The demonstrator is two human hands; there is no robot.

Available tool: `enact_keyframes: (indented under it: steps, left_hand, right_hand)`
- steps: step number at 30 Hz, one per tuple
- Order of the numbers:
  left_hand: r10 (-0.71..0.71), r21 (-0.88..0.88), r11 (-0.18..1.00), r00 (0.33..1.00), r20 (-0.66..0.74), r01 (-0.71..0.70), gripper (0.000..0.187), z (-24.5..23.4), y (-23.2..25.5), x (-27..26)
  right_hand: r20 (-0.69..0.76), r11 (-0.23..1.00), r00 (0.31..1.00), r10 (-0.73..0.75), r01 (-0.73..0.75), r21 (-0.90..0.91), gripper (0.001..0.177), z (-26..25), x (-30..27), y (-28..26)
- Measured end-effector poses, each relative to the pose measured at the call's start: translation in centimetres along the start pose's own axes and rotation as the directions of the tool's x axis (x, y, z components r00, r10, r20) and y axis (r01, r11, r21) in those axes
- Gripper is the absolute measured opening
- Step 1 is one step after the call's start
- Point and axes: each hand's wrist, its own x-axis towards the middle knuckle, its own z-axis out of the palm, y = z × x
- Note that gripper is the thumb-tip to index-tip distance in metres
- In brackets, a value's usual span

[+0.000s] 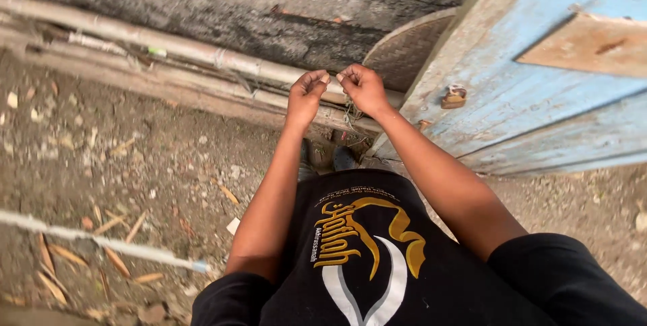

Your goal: Handling wooden sticks to repair a fence and inspecting/operating a blue wooden gate in an outdoor alley.

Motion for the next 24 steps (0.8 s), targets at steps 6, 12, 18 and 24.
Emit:
enact_keyframes:
  steps: [6, 12, 18, 24]
  left_hand:
    - [-0.015, 0.112, 0.994, 0.969, 0.246, -0.012, 0.035, 4.1, 4.6, 4.3]
    - [-0.017, 0.153, 0.987, 0.891, 0.453, -0.059, 0.036, 7.9, 9.3, 6.7]
    - [0.084, 0.106, 0.974, 0.758, 0.647, -0.198, 0.038, 11.7, 12.8, 8.9]
    - [0.32, -0.121, 0.921, 0.54, 0.779, -0.37, 0.055, 17.8, 18.2, 8.5]
  right_hand:
    - [-0.235, 0.994, 0.969, -0.079, 0.059, -0.09, 0.011, -3.5, -1.6, -6.5]
    - [-0.408, 0.996, 0.911, -0.056, 0.025, -0.082, 0.012, -4.8, -2.8, -8.7]
    - [-0.652, 0.967, 0.722, -0.231, 0.097, -0.235, 0.01, -5.6, -5.8, -14.3]
    - [-0.814, 0.873, 0.357, -0.459, 0.012, -0.487, 0.018, -7.8, -8.2, -18.0]
